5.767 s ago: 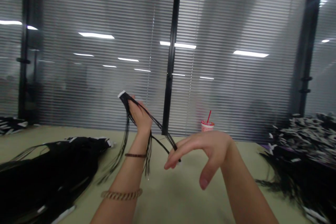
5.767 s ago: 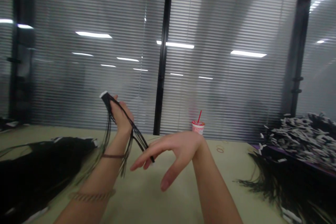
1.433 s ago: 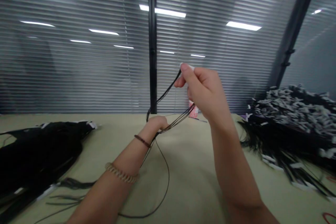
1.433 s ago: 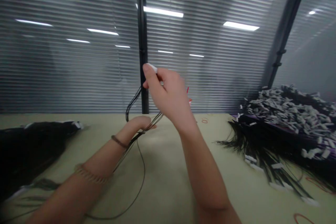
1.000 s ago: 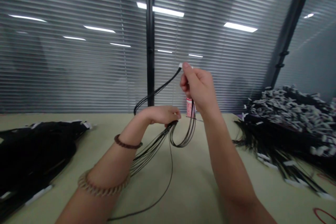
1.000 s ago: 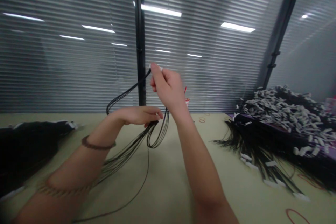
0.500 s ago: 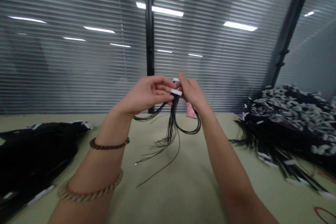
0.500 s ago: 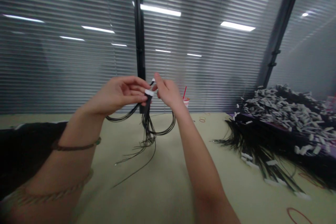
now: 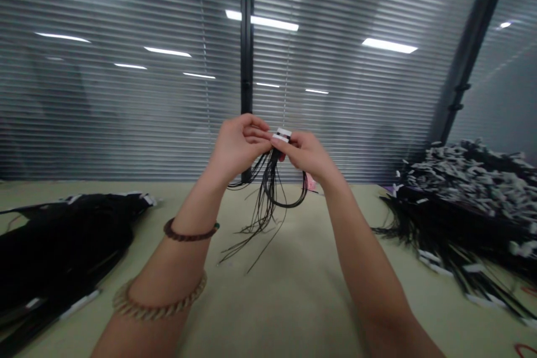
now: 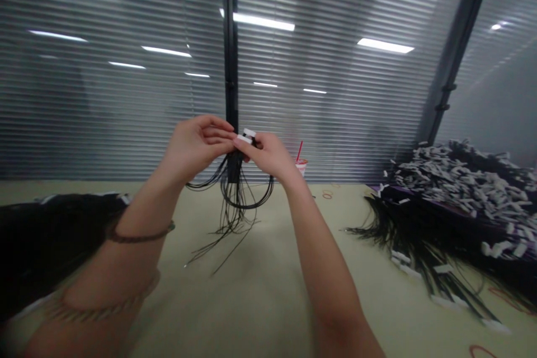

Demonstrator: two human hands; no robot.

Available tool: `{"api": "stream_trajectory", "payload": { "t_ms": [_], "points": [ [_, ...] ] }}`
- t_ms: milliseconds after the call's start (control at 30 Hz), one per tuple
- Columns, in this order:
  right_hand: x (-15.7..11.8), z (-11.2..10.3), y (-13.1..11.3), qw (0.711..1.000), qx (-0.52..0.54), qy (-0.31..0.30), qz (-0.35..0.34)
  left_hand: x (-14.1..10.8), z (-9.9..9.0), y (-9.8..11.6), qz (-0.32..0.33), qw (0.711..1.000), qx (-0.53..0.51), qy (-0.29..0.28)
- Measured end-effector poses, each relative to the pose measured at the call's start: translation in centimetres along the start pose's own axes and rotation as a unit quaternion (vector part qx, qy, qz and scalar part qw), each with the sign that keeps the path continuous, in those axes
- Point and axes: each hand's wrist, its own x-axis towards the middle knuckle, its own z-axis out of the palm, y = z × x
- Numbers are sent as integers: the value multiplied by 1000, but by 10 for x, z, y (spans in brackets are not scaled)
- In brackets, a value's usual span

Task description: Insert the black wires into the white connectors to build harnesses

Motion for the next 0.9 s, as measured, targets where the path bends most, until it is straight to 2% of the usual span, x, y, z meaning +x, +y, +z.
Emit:
{"api": "stream_trajectory", "payload": {
  "t_ms": [67,233,367,600,733,900],
  "points": [
    [0,-2,3,1000,17,-12,7,-1,-2,-1,-7,1000,-9,-23],
    [-1,-6,12,999,33,-14,28,-3,-1,-4,-19,991,-44,-122],
    [-1,-8,16,995,81,-25,43,-3,2,-3,-24,990,-20,-141],
    [-4,-16,16,979,140,-125,77,-4,-4,-3,-61,978,-18,-198],
    [-6,-19,15,977,119,-160,79,-4,-9,-5,-73,968,-5,-241],
    [-7,-20,15,972,69,-215,71,-5,-14,-8,-93,942,-4,-323]
  ]
}}
